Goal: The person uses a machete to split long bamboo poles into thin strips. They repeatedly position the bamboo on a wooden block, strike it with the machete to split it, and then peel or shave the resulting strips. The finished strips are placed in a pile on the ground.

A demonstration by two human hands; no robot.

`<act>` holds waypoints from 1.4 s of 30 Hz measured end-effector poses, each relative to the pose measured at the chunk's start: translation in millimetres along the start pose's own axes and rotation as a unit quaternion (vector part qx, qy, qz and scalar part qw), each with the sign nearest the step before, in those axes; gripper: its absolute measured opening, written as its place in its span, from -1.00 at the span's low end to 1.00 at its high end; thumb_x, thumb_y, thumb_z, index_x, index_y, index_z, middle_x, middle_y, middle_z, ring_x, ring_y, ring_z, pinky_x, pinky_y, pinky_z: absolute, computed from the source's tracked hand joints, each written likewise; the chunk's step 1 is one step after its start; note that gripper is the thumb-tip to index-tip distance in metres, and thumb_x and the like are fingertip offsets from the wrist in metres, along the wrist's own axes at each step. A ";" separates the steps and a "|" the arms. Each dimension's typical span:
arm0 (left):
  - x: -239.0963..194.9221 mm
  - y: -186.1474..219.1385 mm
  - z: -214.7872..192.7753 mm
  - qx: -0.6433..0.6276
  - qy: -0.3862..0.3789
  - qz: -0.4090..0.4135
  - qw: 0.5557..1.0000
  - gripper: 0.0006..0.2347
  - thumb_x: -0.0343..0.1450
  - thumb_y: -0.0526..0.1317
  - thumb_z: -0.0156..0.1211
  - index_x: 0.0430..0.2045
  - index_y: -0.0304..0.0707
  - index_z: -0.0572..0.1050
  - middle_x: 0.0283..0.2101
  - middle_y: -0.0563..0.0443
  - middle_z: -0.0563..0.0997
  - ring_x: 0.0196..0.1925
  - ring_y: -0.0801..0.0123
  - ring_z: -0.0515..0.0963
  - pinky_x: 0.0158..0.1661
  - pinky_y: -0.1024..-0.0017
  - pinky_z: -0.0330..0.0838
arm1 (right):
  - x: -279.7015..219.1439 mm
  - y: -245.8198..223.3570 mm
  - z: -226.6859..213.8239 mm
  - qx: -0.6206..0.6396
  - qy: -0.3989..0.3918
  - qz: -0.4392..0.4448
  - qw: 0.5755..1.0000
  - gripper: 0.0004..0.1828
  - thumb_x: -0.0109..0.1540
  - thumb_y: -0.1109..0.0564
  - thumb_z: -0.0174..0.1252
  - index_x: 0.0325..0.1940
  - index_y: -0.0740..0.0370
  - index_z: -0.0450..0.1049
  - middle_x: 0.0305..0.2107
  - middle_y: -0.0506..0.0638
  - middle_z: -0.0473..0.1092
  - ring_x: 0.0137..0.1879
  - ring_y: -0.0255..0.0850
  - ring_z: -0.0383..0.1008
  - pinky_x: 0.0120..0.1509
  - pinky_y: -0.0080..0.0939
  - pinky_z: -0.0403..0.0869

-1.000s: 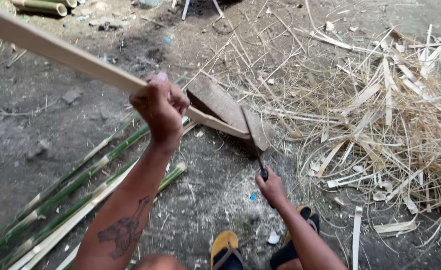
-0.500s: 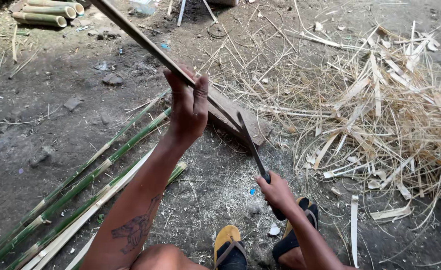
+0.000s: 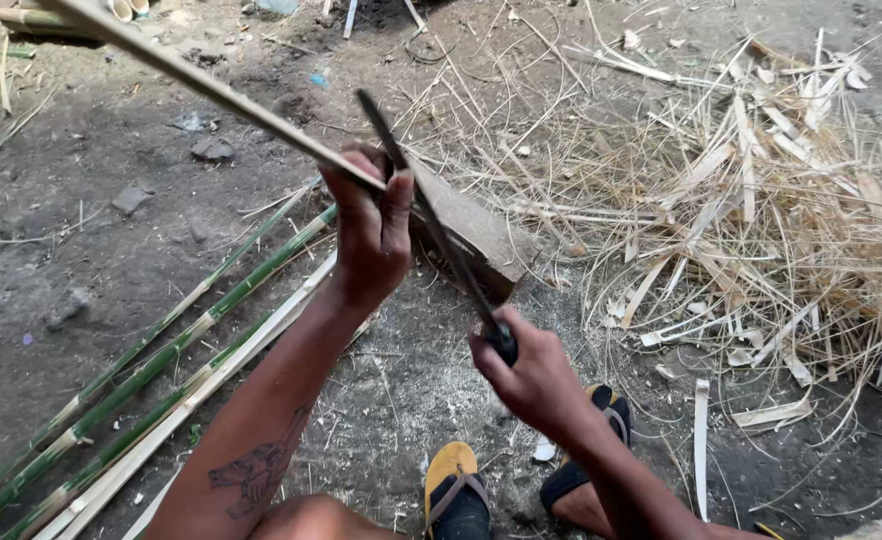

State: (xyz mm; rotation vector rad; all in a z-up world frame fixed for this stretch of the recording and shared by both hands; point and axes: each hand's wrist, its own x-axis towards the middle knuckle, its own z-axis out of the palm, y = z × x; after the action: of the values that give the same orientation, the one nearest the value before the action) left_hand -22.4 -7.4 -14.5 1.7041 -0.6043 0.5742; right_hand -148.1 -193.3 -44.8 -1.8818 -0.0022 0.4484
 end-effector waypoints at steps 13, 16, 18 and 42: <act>-2.9 1.9 0.6 0.038 0.008 0.042 0.998 -0.79 0.64 -0.28 0.00 -0.16 -0.17 0.05 -0.12 -0.03 0.19 -0.15 0.41 0.22 -0.07 0.38 0.24 | 46.4 88.6 14.1 -0.037 0.042 0.038 0.998 -0.70 0.31 -0.07 0.03 -0.21 0.24 0.34 -0.62 -0.13 0.31 -0.61 -0.34 0.25 -0.59 -0.28 0.32; 1.0 -1.5 -2.4 0.006 0.023 0.030 0.999 -0.80 0.66 -0.27 -0.02 -0.15 -0.15 0.05 -0.12 0.00 0.20 -0.15 0.44 0.25 -0.08 0.43 0.30 | 74.4 142.2 17.1 0.041 0.022 0.186 0.981 -0.75 0.30 -0.02 0.04 -0.19 0.24 0.36 -0.62 -0.11 0.27 -0.61 -0.31 0.20 -0.58 -0.22 0.28; 4.0 -5.8 -8.3 -0.010 0.043 0.020 0.999 -0.80 0.65 -0.25 -0.02 -0.17 -0.14 0.05 -0.13 0.02 0.21 -0.11 0.43 0.29 -0.07 0.42 0.36 | 92.8 178.1 18.9 -0.060 0.018 0.184 0.981 -0.70 0.30 -0.05 0.06 -0.23 0.27 0.37 -0.64 -0.11 0.31 -0.62 -0.31 0.29 -0.55 -0.24 0.35; -6.3 1.8 27.8 0.034 0.069 0.017 0.997 -0.76 0.65 -0.27 0.01 0.00 -0.23 0.04 -0.12 0.00 0.19 -0.16 0.46 0.24 -0.11 0.47 0.29 | 11.0 26.6 18.7 -0.035 0.079 -0.047 0.995 -0.69 0.31 -0.06 0.09 -0.29 0.25 0.36 -0.67 -0.09 0.35 -0.63 -0.34 0.32 -0.56 -0.24 0.30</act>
State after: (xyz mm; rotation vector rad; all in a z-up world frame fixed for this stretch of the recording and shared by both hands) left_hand -26.7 -34.4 -22.9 1.7051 -0.5212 0.7375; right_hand -149.4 -183.4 -77.7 -1.9732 -0.0005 0.2377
